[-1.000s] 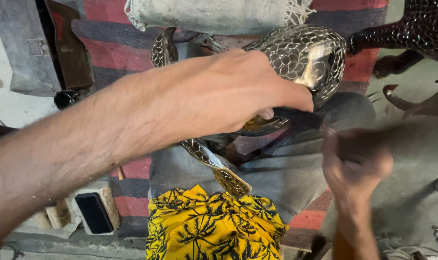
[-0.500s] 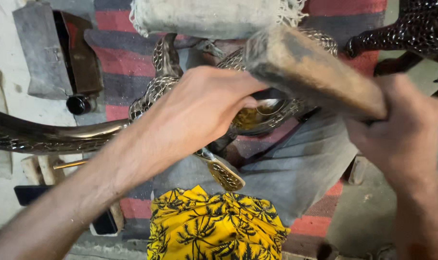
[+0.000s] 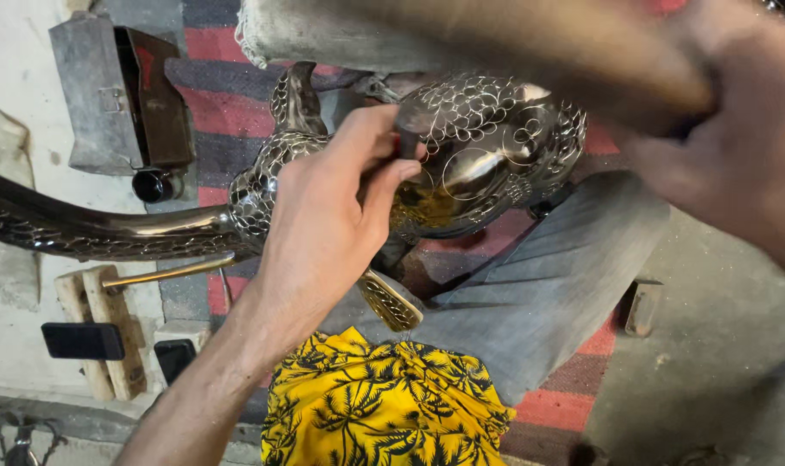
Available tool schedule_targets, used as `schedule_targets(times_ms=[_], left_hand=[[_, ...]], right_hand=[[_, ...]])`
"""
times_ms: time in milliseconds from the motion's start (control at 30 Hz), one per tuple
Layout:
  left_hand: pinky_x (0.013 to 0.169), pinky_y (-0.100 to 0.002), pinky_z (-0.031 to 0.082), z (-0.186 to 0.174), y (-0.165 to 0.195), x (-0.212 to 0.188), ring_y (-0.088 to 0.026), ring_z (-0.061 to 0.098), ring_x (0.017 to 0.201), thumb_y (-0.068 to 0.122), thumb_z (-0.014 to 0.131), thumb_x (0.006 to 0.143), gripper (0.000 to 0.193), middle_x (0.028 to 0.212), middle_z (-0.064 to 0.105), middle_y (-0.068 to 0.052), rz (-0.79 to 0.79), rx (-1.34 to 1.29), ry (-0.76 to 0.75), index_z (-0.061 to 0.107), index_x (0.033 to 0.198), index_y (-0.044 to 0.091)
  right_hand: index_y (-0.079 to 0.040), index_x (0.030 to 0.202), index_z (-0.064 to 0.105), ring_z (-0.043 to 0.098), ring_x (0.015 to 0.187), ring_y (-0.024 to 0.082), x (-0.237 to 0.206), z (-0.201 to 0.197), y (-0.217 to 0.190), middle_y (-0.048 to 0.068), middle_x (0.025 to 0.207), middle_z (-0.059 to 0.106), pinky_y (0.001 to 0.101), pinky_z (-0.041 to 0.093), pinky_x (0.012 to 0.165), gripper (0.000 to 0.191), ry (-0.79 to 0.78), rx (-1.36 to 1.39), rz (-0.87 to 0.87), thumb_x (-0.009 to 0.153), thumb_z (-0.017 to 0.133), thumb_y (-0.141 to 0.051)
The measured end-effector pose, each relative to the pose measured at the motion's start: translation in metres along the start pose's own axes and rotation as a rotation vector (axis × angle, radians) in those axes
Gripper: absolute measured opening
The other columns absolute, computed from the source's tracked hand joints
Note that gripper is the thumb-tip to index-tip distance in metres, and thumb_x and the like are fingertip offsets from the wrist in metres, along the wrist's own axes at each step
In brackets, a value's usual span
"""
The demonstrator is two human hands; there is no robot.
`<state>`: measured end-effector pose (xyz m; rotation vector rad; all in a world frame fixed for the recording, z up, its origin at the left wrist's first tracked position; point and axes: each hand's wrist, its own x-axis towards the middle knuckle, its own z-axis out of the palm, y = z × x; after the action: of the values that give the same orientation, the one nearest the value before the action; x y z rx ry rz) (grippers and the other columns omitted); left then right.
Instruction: The person sits on the floor with a brass elephant figurine on their lap and hammers a punch against its surface to stamp decorative circular patterns into the metal. They reposition the punch and rotate the figurine to work different areas of the body and legs.
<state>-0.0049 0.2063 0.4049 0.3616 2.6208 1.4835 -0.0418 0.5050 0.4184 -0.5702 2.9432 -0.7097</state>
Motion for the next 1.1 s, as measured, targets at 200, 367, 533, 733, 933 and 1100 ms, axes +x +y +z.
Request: schedule_targets(times_ms=[200, 367, 533, 733, 933, 1100], left_hand=[[0.087, -0.031, 0.063, 0.006, 0.001, -0.008, -0.022, 0.08, 0.106, 0.003, 0.071, 0.1, 0.024, 0.109, 0.079, -0.013, -0.109, 0.001, 0.082, 0.058, 0.12, -0.001], [0.091, -0.031, 0.062, 0.008, 0.003, -0.011, -0.02, 0.08, 0.106, 0.002, 0.07, 0.1, 0.018, 0.109, 0.08, -0.013, -0.162, -0.057, 0.117, 0.061, 0.115, -0.002], [0.092, -0.031, 0.062, 0.009, 0.003, -0.011, -0.02, 0.08, 0.105, 0.002, 0.07, 0.098, 0.02, 0.108, 0.079, -0.014, -0.189, -0.066, 0.139, 0.062, 0.116, -0.004], [0.09, -0.031, 0.062, 0.009, 0.002, -0.013, -0.019, 0.08, 0.104, 0.005, 0.072, 0.097, 0.024, 0.107, 0.079, -0.014, -0.229, -0.067, 0.15, 0.06, 0.116, -0.005], [0.092, -0.03, 0.062, 0.009, 0.003, -0.012, -0.018, 0.08, 0.104, 0.005, 0.072, 0.097, 0.023, 0.108, 0.08, -0.013, -0.225, -0.065, 0.136, 0.062, 0.116, -0.005], [0.091, -0.03, 0.062, 0.009, 0.005, -0.01, -0.019, 0.08, 0.103, 0.004, 0.07, 0.1, 0.027, 0.109, 0.079, -0.014, -0.199, -0.119, 0.163, 0.056, 0.12, -0.006]], right_hand=[[-0.003, 0.108, 0.07, 0.058, 0.062, 0.021, 0.013, 0.006, 0.011, 0.012, 0.07, 0.061, 0.036, 0.047, 0.052, 0.024, -0.108, -0.076, 0.043, 0.09, 0.084, -0.007], [-0.004, 0.127, 0.063, 0.057, 0.053, 0.021, 0.022, 0.008, 0.019, 0.011, 0.066, 0.057, 0.037, 0.045, 0.048, 0.047, -0.162, -0.012, -0.058, 0.082, 0.076, -0.001], [-0.021, 0.128, 0.061, 0.064, 0.058, 0.019, 0.055, 0.0, -0.028, 0.007, 0.066, 0.063, 0.035, 0.049, 0.057, 0.046, -0.559, -0.41, -0.18, 0.086, 0.078, -0.029], [-0.002, 0.101, 0.067, 0.063, 0.061, 0.029, 0.064, -0.009, -0.053, 0.016, 0.07, 0.064, 0.0421, 0.048, 0.053, 0.027, -0.428, -0.021, 0.279, 0.089, 0.076, -0.024], [-0.01, 0.114, 0.062, 0.065, 0.064, 0.026, 0.048, -0.016, -0.023, 0.011, 0.076, 0.065, 0.0393, 0.05, 0.055, 0.046, -0.396, -0.216, 0.124, 0.078, 0.084, -0.028], [-0.003, 0.102, 0.066, 0.066, 0.065, 0.025, 0.048, -0.023, -0.016, 0.011, 0.077, 0.065, 0.0371, 0.05, 0.057, 0.049, -0.239, -0.181, -0.232, 0.062, 0.091, -0.016]])
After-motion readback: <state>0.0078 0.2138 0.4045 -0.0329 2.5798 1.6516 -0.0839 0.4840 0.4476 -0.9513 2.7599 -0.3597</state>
